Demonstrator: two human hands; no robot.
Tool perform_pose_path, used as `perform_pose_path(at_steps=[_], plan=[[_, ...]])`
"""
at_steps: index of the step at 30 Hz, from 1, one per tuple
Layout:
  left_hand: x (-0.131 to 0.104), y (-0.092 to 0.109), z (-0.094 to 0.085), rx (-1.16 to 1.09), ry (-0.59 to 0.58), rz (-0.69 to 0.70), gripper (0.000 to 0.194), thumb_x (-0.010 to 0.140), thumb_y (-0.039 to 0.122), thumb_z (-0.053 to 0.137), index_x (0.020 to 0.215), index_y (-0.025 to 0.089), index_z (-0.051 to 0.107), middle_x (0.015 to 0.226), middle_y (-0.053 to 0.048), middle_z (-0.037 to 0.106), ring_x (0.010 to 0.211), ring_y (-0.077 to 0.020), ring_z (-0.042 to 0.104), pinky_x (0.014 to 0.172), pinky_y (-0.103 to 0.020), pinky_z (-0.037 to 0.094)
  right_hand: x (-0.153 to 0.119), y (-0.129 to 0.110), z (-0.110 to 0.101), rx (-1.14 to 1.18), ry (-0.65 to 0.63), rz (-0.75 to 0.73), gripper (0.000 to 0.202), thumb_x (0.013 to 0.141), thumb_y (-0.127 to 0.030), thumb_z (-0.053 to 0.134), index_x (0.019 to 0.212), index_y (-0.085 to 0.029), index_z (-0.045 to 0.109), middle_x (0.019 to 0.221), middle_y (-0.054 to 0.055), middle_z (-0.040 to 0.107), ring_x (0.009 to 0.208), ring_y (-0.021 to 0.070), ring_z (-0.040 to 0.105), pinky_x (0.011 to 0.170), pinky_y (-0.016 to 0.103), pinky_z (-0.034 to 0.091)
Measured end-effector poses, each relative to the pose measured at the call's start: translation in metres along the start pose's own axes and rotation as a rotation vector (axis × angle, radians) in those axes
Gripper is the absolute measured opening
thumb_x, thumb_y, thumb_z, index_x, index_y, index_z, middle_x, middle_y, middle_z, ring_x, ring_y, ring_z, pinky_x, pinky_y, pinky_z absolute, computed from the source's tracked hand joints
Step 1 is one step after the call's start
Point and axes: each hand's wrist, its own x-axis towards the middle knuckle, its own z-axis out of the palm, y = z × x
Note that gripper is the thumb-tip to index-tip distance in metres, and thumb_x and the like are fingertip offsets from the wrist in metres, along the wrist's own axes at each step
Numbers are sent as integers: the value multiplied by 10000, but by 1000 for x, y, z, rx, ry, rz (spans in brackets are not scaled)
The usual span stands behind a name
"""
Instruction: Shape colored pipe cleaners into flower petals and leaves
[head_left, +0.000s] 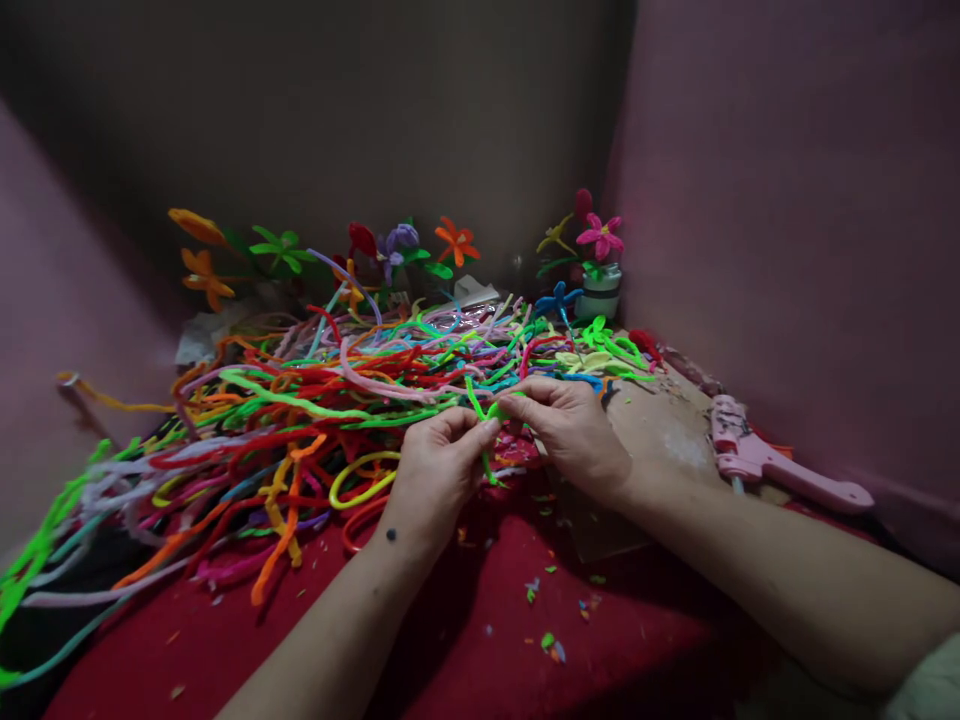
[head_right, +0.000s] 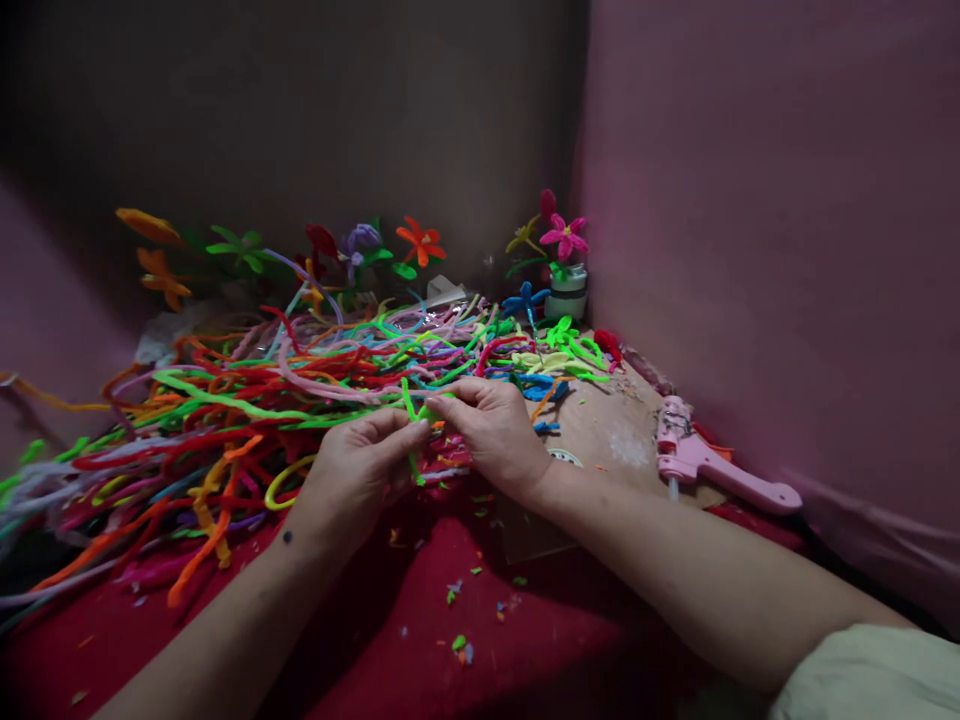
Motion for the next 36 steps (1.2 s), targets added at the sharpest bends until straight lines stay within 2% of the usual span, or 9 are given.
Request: perform_pose_path(at_steps=[2,5,10,19,26,30,33,36], plan=[[0,0,0,53,30,41,285,652,319,651,540,148,453,397,81,352,344,-21,276,347,-152,197,-2,-2,0,-73,15,-32,151,724,-268,592,665,-146,658,629,-10,589,605,96,497,575,231,383],[1,1,-1,110,38,79,267,661,283,633,516,144,457,401,75,365,345,-18,277,353,-156,195,-3,-3,0,-71,8,35,199,722,-309,591,622,-143,634,554,-16,547,530,90,457,508,232,343],[1,2,-3,-46,-37,-2,251,644,262,638,522,154,447,373,92,325,316,-18,257,348,-159,192,1,2,0,170,-31,192,272,668,-385,635,557,-148,559,499,-15,520,453,87,437,459,236,321],[3,-1,-5,-123,-6,-34,287,592,306,685,544,163,441,369,90,365,279,-27,274,299,-159,180,6,6,0,416,-130,236,267,642,-364,681,565,-151,540,470,-44,475,412,68,401,431,224,300],[1,1,-4,-158,-33,-62,310,573,302,717,559,159,442,355,103,342,263,-22,275,289,-147,170,3,6,1,241,-154,155,251,657,-356,674,574,-137,583,505,-34,512,463,67,432,450,212,319],[2,1,-7,-194,-98,-102,277,579,271,714,585,155,462,378,100,359,269,-19,283,286,-144,190,2,10,5,352,-153,193,269,639,-347,690,527,-135,568,460,-33,515,421,66,437,438,217,338],[5,0,-11,-237,-181,-158,251,583,249,708,619,152,479,419,88,405,278,-17,298,280,-139,192,3,11,7,492,-212,243,213,615,-322,713,608,-134,614,463,-37,526,406,68,453,432,217,351],[5,0,-11,-238,-200,-156,236,605,258,697,646,140,498,509,53,497,287,-9,322,282,-139,191,4,10,6,500,-179,235,200,623,-308,714,640,-129,627,471,-36,534,399,63,453,423,210,342]])
